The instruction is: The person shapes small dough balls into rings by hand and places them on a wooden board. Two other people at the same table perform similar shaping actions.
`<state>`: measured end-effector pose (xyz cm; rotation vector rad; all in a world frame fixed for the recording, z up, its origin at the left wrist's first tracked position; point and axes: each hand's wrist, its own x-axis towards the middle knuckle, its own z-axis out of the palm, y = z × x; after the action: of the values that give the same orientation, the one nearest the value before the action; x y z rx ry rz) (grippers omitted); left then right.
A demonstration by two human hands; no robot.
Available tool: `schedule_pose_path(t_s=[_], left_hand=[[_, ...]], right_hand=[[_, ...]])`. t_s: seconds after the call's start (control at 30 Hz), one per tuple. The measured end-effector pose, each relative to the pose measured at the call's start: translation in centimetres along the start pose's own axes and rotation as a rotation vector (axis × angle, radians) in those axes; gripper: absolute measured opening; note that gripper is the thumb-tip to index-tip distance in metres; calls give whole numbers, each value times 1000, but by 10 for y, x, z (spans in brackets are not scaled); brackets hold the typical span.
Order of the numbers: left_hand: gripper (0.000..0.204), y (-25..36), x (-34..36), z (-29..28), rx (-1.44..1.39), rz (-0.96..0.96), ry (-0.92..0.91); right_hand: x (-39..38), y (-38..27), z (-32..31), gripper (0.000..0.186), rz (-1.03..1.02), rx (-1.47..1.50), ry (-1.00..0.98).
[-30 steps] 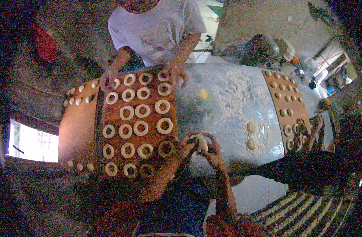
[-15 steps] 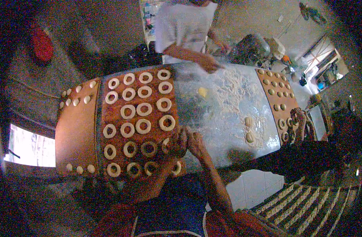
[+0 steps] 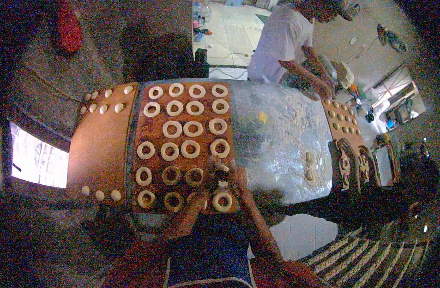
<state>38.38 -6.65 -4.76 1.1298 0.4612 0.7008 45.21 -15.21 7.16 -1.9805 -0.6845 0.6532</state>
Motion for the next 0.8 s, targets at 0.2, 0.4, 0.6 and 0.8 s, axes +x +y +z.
schedule_pose_path(t_s=[0.2,0.4,0.6,0.8], left_hand=[[28,4,-1,-21,30,-10,15],[29,9,0,-50,57,-19,43],[30,13,-2,-87,95,-19,84],[31,19,-10,-126,133,-26,145]], right_hand=[[-11,-21,17,57,149,422,-67],[10,10,51,47,-161,306,-68],[19,13,68,35,9,16,-147],[18,5,107,38,-73,174,-188]])
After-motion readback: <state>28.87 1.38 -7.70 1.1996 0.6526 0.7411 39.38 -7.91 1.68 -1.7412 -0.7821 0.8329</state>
